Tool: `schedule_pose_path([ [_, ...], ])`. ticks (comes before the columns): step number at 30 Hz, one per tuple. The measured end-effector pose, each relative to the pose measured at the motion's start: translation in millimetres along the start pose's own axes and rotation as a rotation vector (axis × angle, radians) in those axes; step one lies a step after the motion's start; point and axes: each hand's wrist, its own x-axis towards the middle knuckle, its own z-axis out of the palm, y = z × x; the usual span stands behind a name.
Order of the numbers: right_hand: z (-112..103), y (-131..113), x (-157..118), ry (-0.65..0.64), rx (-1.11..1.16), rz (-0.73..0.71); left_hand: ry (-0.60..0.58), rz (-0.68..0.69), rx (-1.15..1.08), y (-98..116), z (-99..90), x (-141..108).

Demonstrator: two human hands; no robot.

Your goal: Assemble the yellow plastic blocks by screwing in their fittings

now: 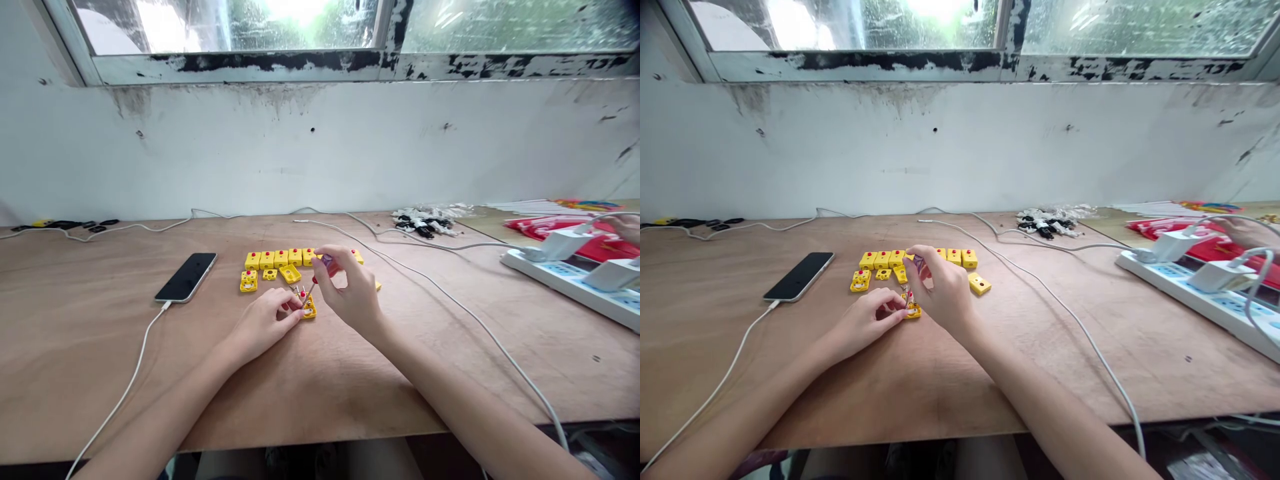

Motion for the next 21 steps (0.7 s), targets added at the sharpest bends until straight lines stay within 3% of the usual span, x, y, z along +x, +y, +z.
schedule_pose_path([
  [21,0.1,-2.0,0.5,0.008,0.002,-0.008,0.029,0.023,0.024,-2.1,2.9,4.0],
])
